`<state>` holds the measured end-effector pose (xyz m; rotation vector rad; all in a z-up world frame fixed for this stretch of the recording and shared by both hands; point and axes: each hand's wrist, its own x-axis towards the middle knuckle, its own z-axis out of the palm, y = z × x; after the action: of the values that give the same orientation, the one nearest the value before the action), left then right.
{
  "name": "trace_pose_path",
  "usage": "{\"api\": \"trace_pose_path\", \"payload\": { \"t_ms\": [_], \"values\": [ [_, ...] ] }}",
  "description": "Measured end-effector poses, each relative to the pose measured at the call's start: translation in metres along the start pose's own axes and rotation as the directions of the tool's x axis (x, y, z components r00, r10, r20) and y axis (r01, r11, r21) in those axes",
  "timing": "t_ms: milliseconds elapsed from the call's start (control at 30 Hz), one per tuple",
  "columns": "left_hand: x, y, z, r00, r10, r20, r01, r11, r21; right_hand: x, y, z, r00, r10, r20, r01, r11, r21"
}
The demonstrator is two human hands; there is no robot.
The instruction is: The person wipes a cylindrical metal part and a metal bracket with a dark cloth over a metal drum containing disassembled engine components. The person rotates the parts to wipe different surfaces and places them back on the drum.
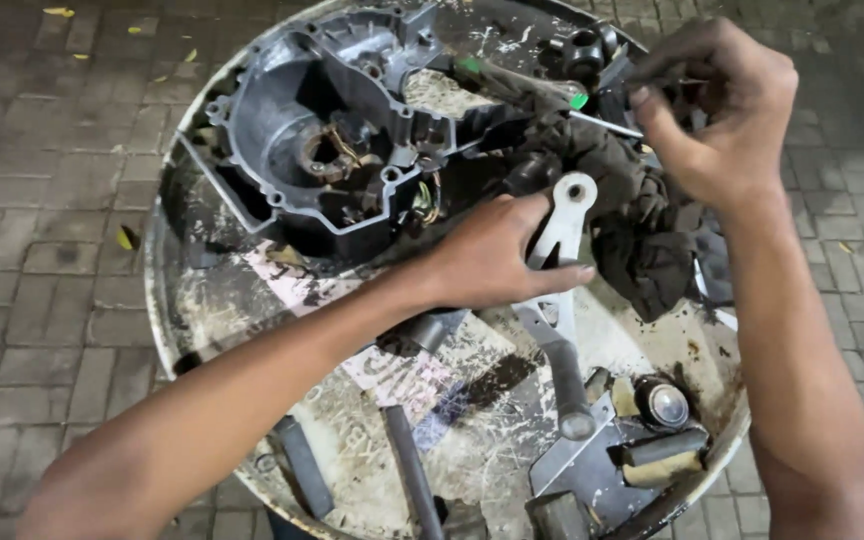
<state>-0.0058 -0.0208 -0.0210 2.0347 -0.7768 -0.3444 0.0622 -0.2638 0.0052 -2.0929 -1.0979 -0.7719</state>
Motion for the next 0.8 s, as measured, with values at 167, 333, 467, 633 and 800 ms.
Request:
{"api": "trace_pose_path", "payload": {
  "t_ms": [167, 333, 467, 633, 800],
  "values": [
    [0.003, 0.002, 0.0, 0.997, -0.057, 0.054, 0.055, 0.997, 0.055, 0.002, 0.002, -0.004, 0.998, 0.053, -0.033, -0.055, 0.996, -0.072],
    [0.006, 0.004, -0.001, 0.997, -0.064, 0.045, 0.059, 0.992, 0.11, 0.008, -0.007, -0.012, 0.995, 0.089, -0.047, -0.093, 0.991, -0.097],
    [0.01, -0.001, 0.0, 0.994, -0.072, 0.08, 0.057, 0.983, 0.172, 0.006, 0.005, -0.012, 0.989, 0.146, -0.019, -0.147, 0.982, -0.12],
    [0.01, 0.006, -0.003, 0.991, -0.099, 0.091, 0.086, 0.986, 0.142, 0.012, -0.001, -0.009, 0.993, 0.121, 0.015, -0.117, 0.982, -0.146],
    [0.02, -0.001, -0.007, 0.986, -0.097, 0.134, 0.074, 0.984, 0.163, 0.022, 0.001, 0.0, 0.984, 0.175, -0.033, -0.178, 0.963, -0.2]
  ]
}}
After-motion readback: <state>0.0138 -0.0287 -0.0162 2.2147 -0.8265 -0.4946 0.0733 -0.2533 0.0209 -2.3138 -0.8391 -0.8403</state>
